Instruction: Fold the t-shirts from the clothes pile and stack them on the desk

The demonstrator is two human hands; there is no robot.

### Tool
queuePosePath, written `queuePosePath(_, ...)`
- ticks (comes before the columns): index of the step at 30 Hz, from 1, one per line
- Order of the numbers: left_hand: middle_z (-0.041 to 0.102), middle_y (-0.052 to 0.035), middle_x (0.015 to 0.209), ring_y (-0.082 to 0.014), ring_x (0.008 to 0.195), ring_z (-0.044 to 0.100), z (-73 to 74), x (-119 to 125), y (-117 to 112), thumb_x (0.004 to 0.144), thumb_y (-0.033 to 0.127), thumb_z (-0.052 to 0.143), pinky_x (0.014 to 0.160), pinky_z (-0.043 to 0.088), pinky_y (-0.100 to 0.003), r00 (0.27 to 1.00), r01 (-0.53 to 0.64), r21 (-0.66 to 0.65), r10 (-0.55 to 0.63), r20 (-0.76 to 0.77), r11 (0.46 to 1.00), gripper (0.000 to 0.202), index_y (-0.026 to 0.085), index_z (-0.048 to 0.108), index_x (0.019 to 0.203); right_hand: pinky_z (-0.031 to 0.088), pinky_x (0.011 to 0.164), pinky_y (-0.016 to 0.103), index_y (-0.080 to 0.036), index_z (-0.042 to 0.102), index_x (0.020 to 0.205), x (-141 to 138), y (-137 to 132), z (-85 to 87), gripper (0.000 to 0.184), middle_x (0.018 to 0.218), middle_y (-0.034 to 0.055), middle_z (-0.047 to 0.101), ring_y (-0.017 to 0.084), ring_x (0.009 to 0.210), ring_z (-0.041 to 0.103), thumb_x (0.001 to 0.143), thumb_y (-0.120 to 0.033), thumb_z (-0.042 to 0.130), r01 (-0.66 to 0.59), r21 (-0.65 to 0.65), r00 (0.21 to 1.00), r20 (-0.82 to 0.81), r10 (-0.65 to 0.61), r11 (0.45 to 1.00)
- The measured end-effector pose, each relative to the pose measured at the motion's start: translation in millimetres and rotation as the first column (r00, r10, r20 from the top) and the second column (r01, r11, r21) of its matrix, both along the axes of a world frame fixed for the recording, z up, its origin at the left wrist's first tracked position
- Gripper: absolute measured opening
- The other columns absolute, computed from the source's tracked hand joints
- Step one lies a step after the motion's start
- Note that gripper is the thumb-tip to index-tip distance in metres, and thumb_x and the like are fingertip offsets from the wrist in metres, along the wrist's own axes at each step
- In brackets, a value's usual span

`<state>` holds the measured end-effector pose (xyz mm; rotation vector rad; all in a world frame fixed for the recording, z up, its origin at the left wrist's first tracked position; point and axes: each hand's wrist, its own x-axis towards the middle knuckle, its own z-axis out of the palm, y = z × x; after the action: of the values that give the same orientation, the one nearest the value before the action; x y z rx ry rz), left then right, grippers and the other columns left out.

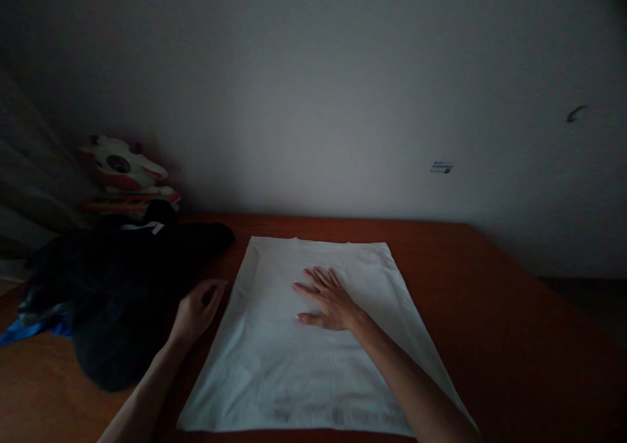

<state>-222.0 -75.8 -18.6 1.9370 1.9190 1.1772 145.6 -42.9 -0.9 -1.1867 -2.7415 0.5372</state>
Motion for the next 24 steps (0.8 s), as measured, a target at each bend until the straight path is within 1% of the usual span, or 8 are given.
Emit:
queuePosePath(4,0.078,-0.0090,0.098,-0.0234,0.090,0.075,0.6,4.5,-3.7,0.091,0.061,0.050,0.083,0.058,-0.028,0.996,0.066,0.032,-0.064,-0.068,0.997,0.047,0.020,0.073,0.094,0.000,0.122,0.061,-0.036,0.033,0.158,19.0,7.9,-1.1,0.085,0.171,0.0085,0.011,0.035,0.156,0.005,0.087,-0.084,0.040,0.062,0.015,0.998,0.023,-0.063,0.998)
queuePosePath(8,0.077,-0.0091,0.099,-0.0229,0.090,0.075,5.2,17.1,-7.0,0.094,0.058,0.050,0.083,0.059,-0.028,0.983,0.142,0.038,-0.136,-0.124,0.989,0.044,0.020,0.073,0.094,0.002,0.122,0.061,-0.036,0.033,0.158,46.5,12.8,-3.2,0.085,0.171,0.0084,0.013,0.035,0.156,0.007,0.088,-0.083,0.039,0.142,0.032,0.988,0.054,-0.143,0.989)
queuePosePath(11,0.077,-0.0086,0.099,-0.0223,0.090,0.075,9.4,33.9,-3.7,0.095,0.056,0.050,0.084,0.059,-0.028,0.970,0.205,0.032,-0.199,-0.137,0.978,0.043,0.020,0.073,0.094,0.004,0.122,0.061,-0.035,0.034,0.158,68.2,16.0,-5.0,0.084,0.170,0.0087,0.015,0.035,0.156,0.010,0.089,-0.083,0.037,0.222,0.059,0.971,0.077,-0.226,0.973)
queuePosePath(14,0.077,-0.0087,0.098,-0.0221,0.090,0.074,13.5,57.7,5.1,0.096,0.055,0.049,0.084,0.060,-0.029,0.954,0.272,0.021,-0.267,-0.137,0.962,0.042,0.021,0.073,0.094,0.004,0.122,0.061,-0.036,0.034,0.158,87.7,19.8,-7.7,0.082,0.170,0.0083,0.016,0.034,0.156,0.011,0.090,-0.083,0.035,0.339,0.088,0.931,0.108,-0.347,0.937)
queuePosePath(17,0.076,-0.0088,0.100,-0.0223,0.090,0.074,16.0,85.3,16.5,0.097,0.053,0.049,0.084,0.060,-0.031,0.924,0.358,0.004,-0.354,-0.144,0.934,0.040,0.021,0.073,0.096,0.003,0.121,0.061,-0.038,0.031,0.158,105.0,24.7,-10.5,0.081,0.171,0.0073,0.014,0.033,0.156,0.010,0.090,-0.083,0.031,0.484,0.100,0.859,0.138,-0.494,0.870)
queuePosePath(19,0.076,-0.0088,0.101,-0.0223,0.092,0.074,15.5,101.9,23.8,0.097,0.052,0.049,0.086,0.060,-0.031,0.909,0.396,0.006,-0.392,-0.140,0.918,0.039,0.021,0.073,0.096,0.002,0.120,0.063,-0.038,0.029,0.159,115.6,28.3,-12.0,0.081,0.171,0.0069,0.014,0.033,0.156,0.009,0.091,-0.083,0.027,0.585,0.099,0.789,0.162,-0.593,0.805)
queuePosePath(22,0.075,-0.0087,0.102,-0.0221,0.093,0.074,12.3,117.5,31.2,0.098,0.050,0.048,0.087,0.060,-0.032,0.905,0.413,0.032,-0.405,-0.132,0.910,0.038,0.021,0.072,0.096,0.000,0.117,0.069,-0.037,0.026,0.160,129.7,33.7,-14.2,0.082,0.171,0.0073,0.012,0.035,0.156,0.006,0.092,-0.082,0.021,0.720,0.107,0.661,0.195,-0.725,0.686)
queuePosePath(24,0.075,-0.0086,0.102,-0.0219,0.094,0.073,10.6,120.1,32.2,0.098,0.049,0.049,0.088,0.059,-0.033,0.904,0.416,0.044,-0.407,-0.134,0.908,0.037,0.021,0.072,0.097,0.000,0.114,0.074,-0.036,0.025,0.160,138.0,37.0,-16.3,0.083,0.171,0.0082,0.012,0.037,0.156,0.005,0.092,-0.082,0.020,0.801,0.117,0.559,0.204,-0.804,0.587)
